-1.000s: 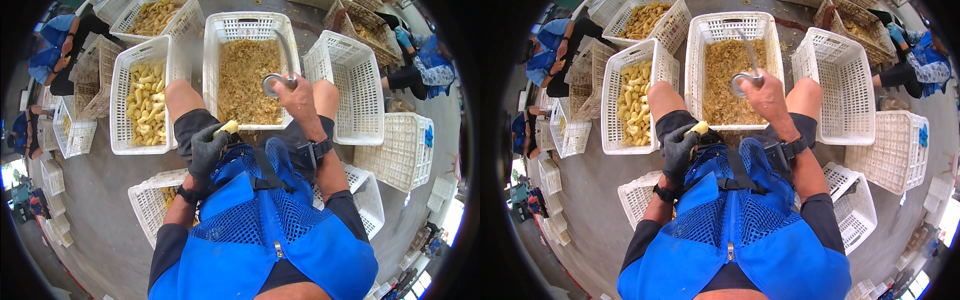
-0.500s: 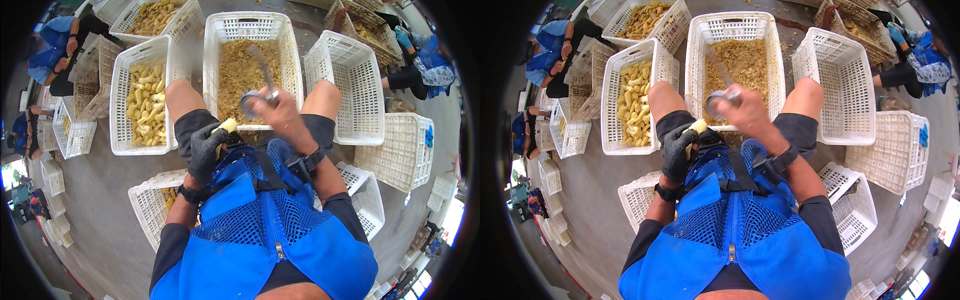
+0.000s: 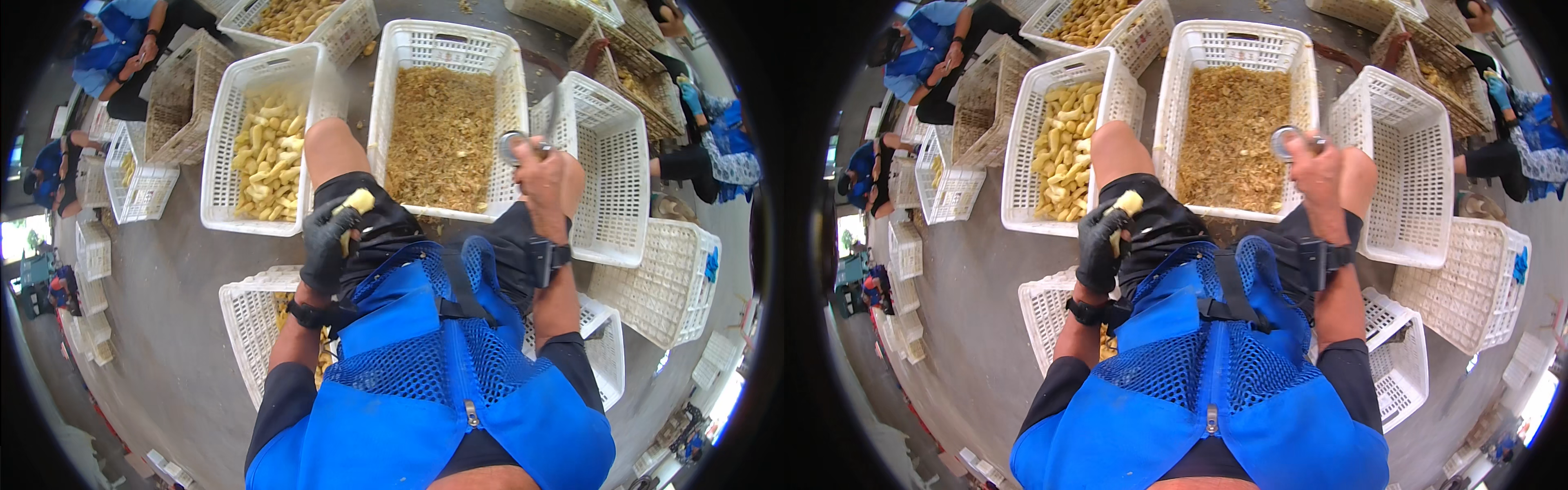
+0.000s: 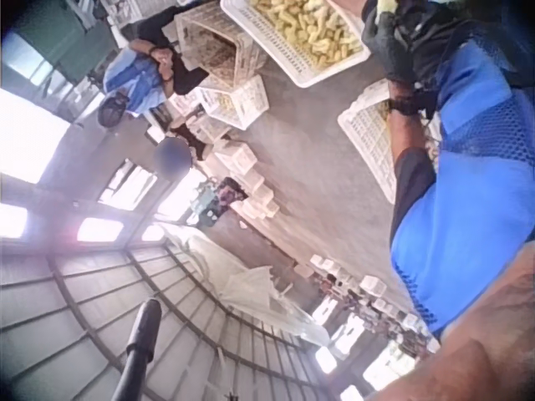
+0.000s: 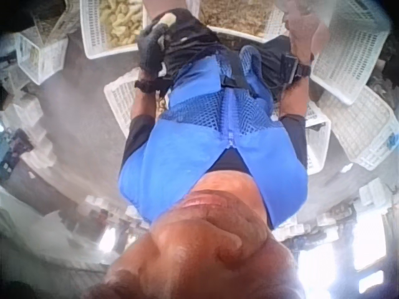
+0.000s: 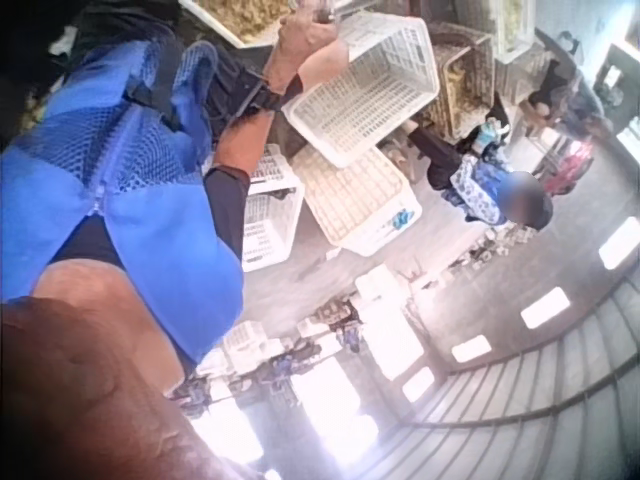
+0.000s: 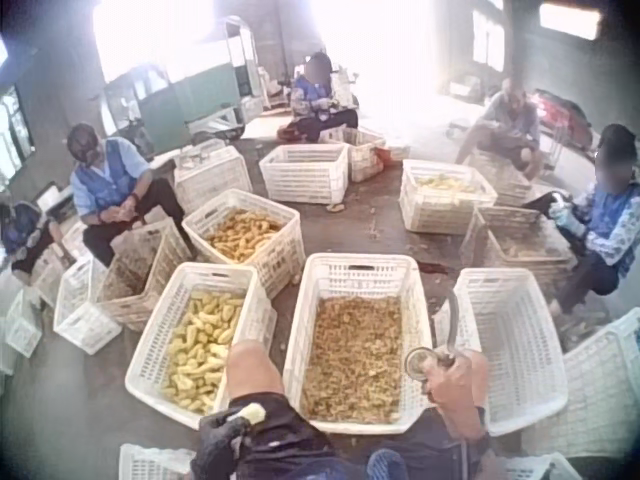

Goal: The person sits on the floor and peels cassava roots using a curved knife, placing the peeled pieces into a white basket. They pick up new cassava roots from a nearby basket and continue peeling them.

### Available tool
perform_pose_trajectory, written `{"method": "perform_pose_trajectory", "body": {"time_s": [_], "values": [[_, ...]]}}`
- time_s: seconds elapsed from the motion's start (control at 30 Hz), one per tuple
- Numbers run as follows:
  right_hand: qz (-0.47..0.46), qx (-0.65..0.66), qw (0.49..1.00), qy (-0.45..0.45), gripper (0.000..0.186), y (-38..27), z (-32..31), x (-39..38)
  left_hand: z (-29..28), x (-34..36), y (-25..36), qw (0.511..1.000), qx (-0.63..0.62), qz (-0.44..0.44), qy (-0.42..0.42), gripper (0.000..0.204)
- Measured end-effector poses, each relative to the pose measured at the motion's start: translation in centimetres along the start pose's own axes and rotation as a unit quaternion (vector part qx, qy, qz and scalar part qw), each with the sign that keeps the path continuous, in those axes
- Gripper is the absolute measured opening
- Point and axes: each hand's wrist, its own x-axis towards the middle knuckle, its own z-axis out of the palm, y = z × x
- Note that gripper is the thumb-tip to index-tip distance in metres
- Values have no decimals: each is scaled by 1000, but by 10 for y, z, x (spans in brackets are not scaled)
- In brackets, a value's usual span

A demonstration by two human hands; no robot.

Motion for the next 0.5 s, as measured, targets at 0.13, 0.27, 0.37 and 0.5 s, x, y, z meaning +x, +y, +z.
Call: {"method": "perform_pose_trajectory", "body": {"time_s": [0.13, 0.27, 0.37, 0.5], "values": [[18, -27, 999, 2, 24, -8, -8, -5, -56, 63, 8, 986, -57, 127, 97, 25], [7, -13, 998, -60, 34, 6, 14, -16, -129, 103, -12, 965, -148, 131, 172, 48], [28, 15, 995, -90, 35, 6, 16, -24, -109, 84, -26, 965, -240, 68, 81, 54], [17, 21, 994, -109, 29, 12, 23, -25, -54, 58, -18, 962, -258, 50, -79, 48]]}}
